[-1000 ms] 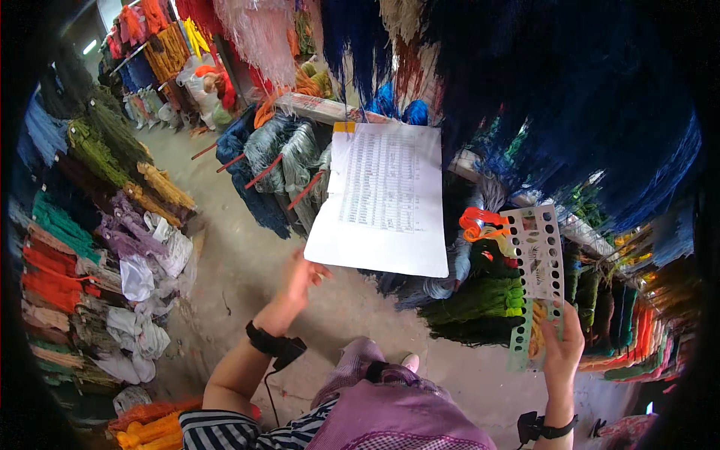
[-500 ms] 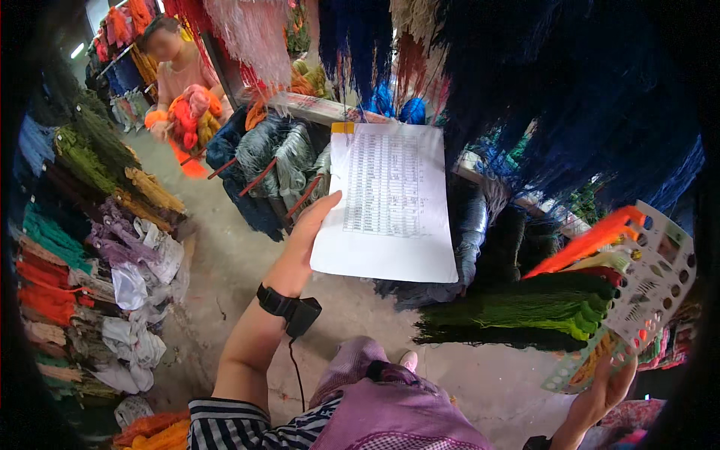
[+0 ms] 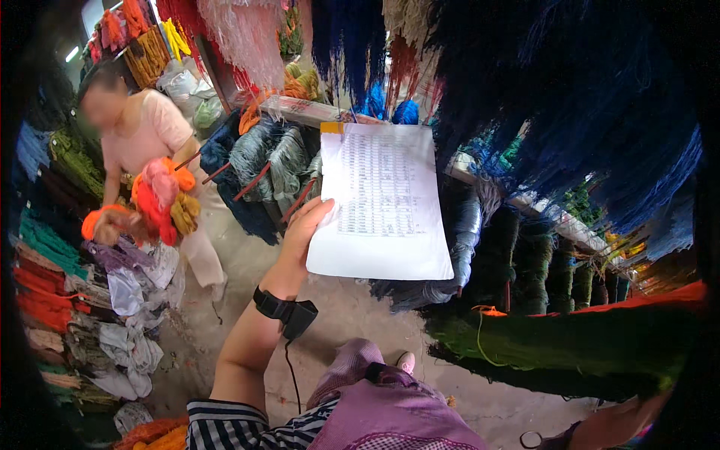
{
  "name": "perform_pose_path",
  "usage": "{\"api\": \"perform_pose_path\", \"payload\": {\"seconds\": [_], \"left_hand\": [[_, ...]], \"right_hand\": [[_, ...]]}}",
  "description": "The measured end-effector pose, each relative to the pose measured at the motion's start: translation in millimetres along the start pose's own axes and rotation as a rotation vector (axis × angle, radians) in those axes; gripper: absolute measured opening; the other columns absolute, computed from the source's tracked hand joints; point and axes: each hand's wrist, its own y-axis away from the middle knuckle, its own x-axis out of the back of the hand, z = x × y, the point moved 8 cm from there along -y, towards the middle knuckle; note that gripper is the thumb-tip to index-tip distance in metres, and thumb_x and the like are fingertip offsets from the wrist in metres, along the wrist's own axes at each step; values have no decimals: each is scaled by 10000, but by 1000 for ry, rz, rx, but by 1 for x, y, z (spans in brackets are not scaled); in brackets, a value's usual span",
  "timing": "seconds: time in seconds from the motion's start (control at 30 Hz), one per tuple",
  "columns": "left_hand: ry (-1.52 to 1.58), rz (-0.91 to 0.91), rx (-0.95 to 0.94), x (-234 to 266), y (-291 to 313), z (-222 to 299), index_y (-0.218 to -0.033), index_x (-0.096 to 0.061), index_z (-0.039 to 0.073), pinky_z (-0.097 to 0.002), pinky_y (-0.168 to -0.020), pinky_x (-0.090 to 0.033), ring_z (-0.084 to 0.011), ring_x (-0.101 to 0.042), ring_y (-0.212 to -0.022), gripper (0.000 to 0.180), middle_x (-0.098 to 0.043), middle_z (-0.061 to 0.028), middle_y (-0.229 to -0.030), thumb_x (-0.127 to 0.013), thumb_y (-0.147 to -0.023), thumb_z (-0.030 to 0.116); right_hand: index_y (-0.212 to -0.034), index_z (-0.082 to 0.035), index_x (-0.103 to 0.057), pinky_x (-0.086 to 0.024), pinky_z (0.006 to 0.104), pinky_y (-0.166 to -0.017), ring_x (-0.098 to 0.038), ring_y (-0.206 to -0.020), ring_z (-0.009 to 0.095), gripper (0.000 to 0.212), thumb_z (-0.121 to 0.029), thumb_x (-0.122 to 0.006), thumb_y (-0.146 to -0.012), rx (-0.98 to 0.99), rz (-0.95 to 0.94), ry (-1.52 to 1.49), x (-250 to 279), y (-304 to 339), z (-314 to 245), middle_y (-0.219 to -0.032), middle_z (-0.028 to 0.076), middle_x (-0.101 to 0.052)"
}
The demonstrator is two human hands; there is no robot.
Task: The person picks up a paper list and a thread card, then walks to the hanging thread bundles. They select bundles of green and dark green thread, looping strands through the holes in the thread card while referring to the list.
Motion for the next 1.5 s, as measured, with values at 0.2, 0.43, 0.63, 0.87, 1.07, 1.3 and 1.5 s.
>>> {"api": "perform_pose_path", "payload": {"seconds": [0.2, 0.43, 0.63, 0.87, 1.07, 1.3, 1.5], "left_hand": [[62, -11, -42, 13, -14, -12, -1126, -597, 7, -284, -779, -506, -156, -641, -902, 268, -658, -75, -1018, -554, -927, 182], [183, 0, -45, 4, -10, -16, -1162, -581, -18, -289, -795, -503, -168, -638, -927, 300, -652, -86, -1051, -557, -929, 169], [-125, -14, -358, 77, -37, -22, -1176, -573, 0, -332, -886, -472, -161, -571, -996, 293, -609, -73, -1101, -498, -958, 181], [251, 337, -16, 70, -16, -78, -1216, -563, 121, -277, -738, -486, -191, -600, -964, 360, -597, -31, -1224, -494, -939, 341], [177, 189, 301, 72, 2, -144, -1100, -596, 153, -226, -698, -460, -111, -566, -801, 259, -618, 32, -967, -499, -950, 341], [-128, 146, 493, 69, 23, -179, -950, -607, 90, -205, -574, -378, -111, -523, -675, 202, -598, 3, -825, -560, -904, 281], [-720, -696, 809, -63, 82, -187, -973, -631, 57, -179, -572, -381, -104, -631, -731, 238, -689, -41, -934, -503, -951, 256]], "right_hand": [[-1387, 0, -396, -421, 337, -1001, -522, -1189, 240, 466, -22, -517, -937, -168, -150, -690, -70, -11, -17, -1300, 192, -536], [-1279, 36, -502, -444, 289, -921, -555, -1065, 143, 444, -29, -632, -860, -581, -945, -1215, -240, 48, -95, -1207, 83, -580], [-1237, -36, -533, -499, 394, -835, -623, -995, 313, 556, -358, -692, -812, -225, -1086, -548, -274, 82, -95, -1123, 189, -613], [-1162, -22, -599, -514, 350, -794, -665, -904, 290, 399, -134, -685, -789, -347, -912, -857, -265, 82, -74, -1013, 186, -664], [-1167, -58, -621, -517, 344, -772, -665, -878, 276, 357, -133, -662, -821, -297, -920, -706, -246, 90, -42, -1027, 171, -663], [-953, -14, -562, -405, 201, -662, -484, -734, 73, 102, 39, -565, -865, -647, -25, -967, -143, 85, 75, -863, 6, -531], [-1112, -20, -481, -489, 326, -787, -571, -948, 204, 442, -82, -713, -741, -886, -619, -559, -213, 255, 132, -1044, 110, -564]]}}
